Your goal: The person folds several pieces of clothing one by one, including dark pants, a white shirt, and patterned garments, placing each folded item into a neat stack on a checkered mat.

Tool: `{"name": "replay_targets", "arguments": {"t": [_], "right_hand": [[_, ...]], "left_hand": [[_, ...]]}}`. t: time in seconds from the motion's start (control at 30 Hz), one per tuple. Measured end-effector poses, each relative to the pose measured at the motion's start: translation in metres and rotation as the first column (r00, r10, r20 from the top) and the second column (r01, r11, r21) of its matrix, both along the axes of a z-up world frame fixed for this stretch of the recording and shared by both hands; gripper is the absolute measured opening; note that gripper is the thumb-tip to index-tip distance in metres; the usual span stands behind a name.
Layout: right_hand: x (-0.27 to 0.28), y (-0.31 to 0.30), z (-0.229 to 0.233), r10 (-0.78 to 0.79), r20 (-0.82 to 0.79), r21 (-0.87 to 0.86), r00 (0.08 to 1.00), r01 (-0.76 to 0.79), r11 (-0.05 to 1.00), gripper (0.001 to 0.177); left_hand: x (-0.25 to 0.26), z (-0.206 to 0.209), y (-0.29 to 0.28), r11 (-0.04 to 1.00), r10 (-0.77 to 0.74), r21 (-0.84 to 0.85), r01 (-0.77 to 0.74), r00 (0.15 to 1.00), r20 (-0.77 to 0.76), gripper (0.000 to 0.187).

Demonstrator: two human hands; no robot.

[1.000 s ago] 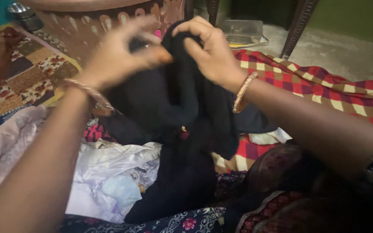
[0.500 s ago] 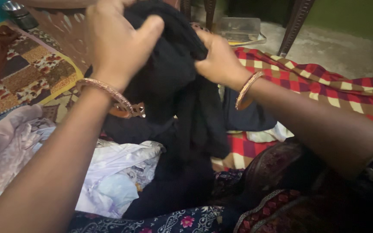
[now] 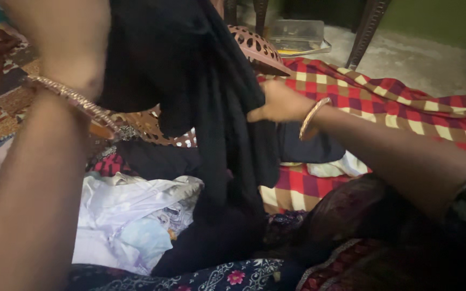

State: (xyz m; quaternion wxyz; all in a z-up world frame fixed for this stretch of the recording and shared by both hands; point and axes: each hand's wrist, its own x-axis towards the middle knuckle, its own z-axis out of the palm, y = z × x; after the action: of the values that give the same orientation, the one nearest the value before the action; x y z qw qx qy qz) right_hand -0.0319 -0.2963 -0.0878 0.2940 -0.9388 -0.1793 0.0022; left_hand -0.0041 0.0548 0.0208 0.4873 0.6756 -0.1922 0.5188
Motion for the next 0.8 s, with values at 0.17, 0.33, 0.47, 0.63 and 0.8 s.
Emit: {"name": "replay_targets", "arguments": {"t": [0.17, 0.33, 0.47, 0.63, 0.8], "right_hand": [[-0.012, 0.015, -0.014, -0.252, -0.024, 0.216, 0.967, 0.251, 0.944, 0.047], [0.005, 0.017, -0.042, -0.488, 0.122, 0.69, 0.864, 0.28, 0.668, 0.031], [-0.01, 0.029, -0.087, -0.458, 0.194, 0.436, 0.867, 0.342, 0.832, 0.04], [-0.053, 0.068, -0.104, -0.039, -0.091, 0.503, 0.995, 0.08, 0.861, 0.073], [-0.075, 0.086, -0.075, -0.164, 0.032, 0.22, 0.986, 0.153, 0.963, 0.066]], "left_hand": [[0.008, -0.007, -0.003, 0.994, -0.051, -0.098, 0.049, 0.998, -0.024, 0.041], [0.004, -0.004, -0.008, 0.992, -0.047, -0.115, 0.044, 0.999, -0.026, 0.036], [0.002, 0.0, -0.011, 0.994, -0.031, -0.102, 0.027, 0.999, -0.031, 0.032], [0.001, -0.003, -0.016, 0.997, -0.034, -0.077, 0.03, 0.998, -0.047, 0.028], [0.004, -0.002, -0.018, 0.998, -0.042, -0.045, 0.04, 0.998, -0.044, 0.024]]}}
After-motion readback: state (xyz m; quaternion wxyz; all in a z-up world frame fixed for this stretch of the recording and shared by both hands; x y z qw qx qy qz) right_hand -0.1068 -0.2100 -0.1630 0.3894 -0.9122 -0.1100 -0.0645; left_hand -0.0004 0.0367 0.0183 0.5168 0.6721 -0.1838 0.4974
